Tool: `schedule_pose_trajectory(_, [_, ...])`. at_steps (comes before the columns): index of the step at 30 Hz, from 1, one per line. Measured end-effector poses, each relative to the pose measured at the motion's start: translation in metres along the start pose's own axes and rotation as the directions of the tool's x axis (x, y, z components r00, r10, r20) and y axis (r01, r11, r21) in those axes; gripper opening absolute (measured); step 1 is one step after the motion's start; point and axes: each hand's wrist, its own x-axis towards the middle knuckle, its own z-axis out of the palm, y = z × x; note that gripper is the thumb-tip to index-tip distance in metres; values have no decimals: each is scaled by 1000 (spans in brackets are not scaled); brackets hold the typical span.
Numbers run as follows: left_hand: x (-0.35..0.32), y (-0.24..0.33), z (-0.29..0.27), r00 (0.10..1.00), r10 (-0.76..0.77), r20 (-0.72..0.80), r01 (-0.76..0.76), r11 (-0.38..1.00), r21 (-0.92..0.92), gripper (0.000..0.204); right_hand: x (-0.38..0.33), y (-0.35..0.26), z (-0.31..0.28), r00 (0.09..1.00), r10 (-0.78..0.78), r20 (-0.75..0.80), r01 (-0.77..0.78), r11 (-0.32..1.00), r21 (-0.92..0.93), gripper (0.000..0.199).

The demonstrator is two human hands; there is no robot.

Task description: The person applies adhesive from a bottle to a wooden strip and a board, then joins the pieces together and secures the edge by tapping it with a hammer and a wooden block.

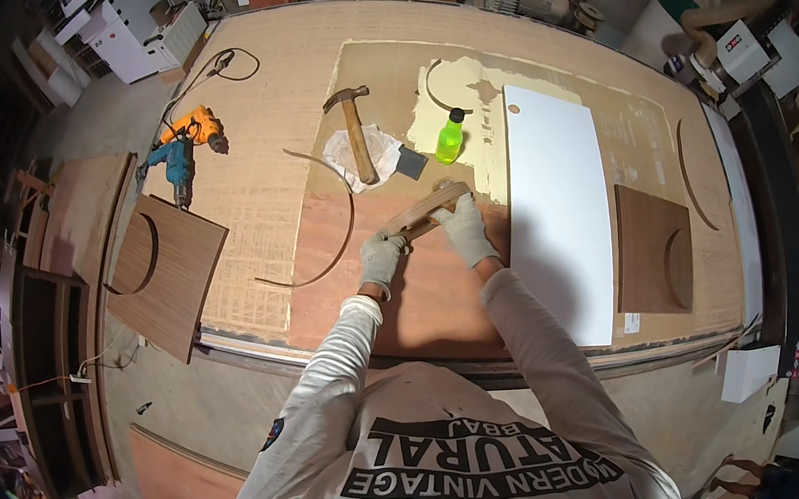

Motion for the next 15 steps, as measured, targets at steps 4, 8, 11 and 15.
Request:
schedule_pose_trajectory(4, [-4,16,8,989,146,-12,-138,956,261,25,18,29,-10,986,-18,-167,23,999,29,56])
schedule_pose_trajectory(8, [-2,5,-7,996,17,-88,10,952,307,23,15,10,-17,982,105,-159,-52,951,306,46])
schedule_pose_trajectory(11, [-5,13,3,991,-76,-110,97,976,194,22,7,7,-43,979,201,-44,-109,690,716,39])
schedule_pose_trajectory(15, [-2,17,-8,994,54,-94,-19,941,339,21,-25,-27,-53,915,234,329,-354,74,932,35])
